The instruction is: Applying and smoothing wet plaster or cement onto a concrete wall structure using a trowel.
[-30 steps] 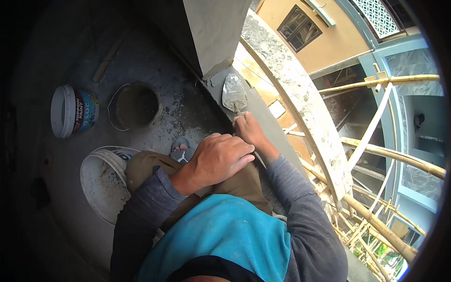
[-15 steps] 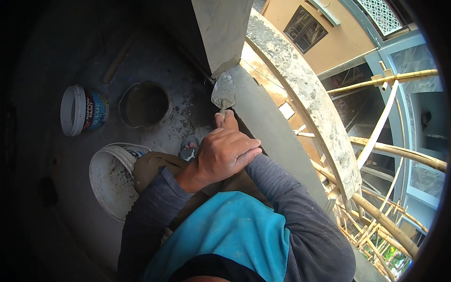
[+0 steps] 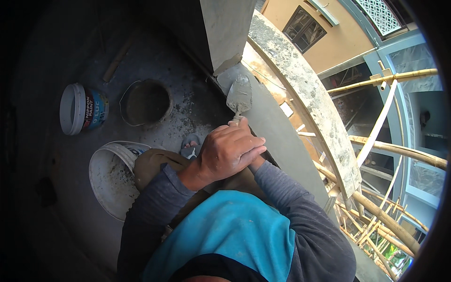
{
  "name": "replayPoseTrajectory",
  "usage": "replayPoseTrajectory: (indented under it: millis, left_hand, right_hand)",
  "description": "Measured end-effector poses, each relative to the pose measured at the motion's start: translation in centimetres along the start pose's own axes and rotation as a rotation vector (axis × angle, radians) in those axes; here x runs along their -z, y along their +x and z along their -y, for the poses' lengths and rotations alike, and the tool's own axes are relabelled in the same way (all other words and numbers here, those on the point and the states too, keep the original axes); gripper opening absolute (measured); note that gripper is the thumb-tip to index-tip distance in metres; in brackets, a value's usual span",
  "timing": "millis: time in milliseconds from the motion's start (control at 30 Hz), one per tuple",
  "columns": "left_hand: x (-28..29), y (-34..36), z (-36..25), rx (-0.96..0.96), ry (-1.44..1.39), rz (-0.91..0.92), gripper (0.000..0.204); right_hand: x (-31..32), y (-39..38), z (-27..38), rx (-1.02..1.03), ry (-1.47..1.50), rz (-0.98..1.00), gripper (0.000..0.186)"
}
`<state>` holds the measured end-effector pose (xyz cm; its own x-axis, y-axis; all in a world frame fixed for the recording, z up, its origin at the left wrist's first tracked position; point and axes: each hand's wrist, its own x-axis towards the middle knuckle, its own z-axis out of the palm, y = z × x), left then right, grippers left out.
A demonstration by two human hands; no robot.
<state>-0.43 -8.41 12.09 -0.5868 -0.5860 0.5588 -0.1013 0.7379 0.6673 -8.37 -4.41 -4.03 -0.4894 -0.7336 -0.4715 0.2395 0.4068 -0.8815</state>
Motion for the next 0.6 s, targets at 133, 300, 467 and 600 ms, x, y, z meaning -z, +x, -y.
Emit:
replayPoseTrajectory:
  millis: [133, 300, 467, 600]
  left_hand:
    - [-0.6, -0.4, 0.4, -0.025, -0.001, -0.029, 0.015]
    - [-0.3, -0.3, 0.0, -0.005, -0.028, -0.05, 0.018]
    - [-0.4, 0.0, -0.3, 0.01, -0.034, -0.04, 0.02]
    - [0.0, 0.1, -0.1, -0.004, -0.033, -0.054, 0.019]
  right_hand:
    - [-3.7, 2.0, 2.9, -0.147, 0.053, -0.018, 0.027]
    - [-6.8, 3.9, 4.5, -0.171, 0.114, 0.008, 0.023]
    - [-7.8, 4.5, 3.2, -0.199, 0.161, -0.034, 0.024]
    - [-7.0, 3.2, 5.0, -0.232, 0.168, -0.236, 0.021]
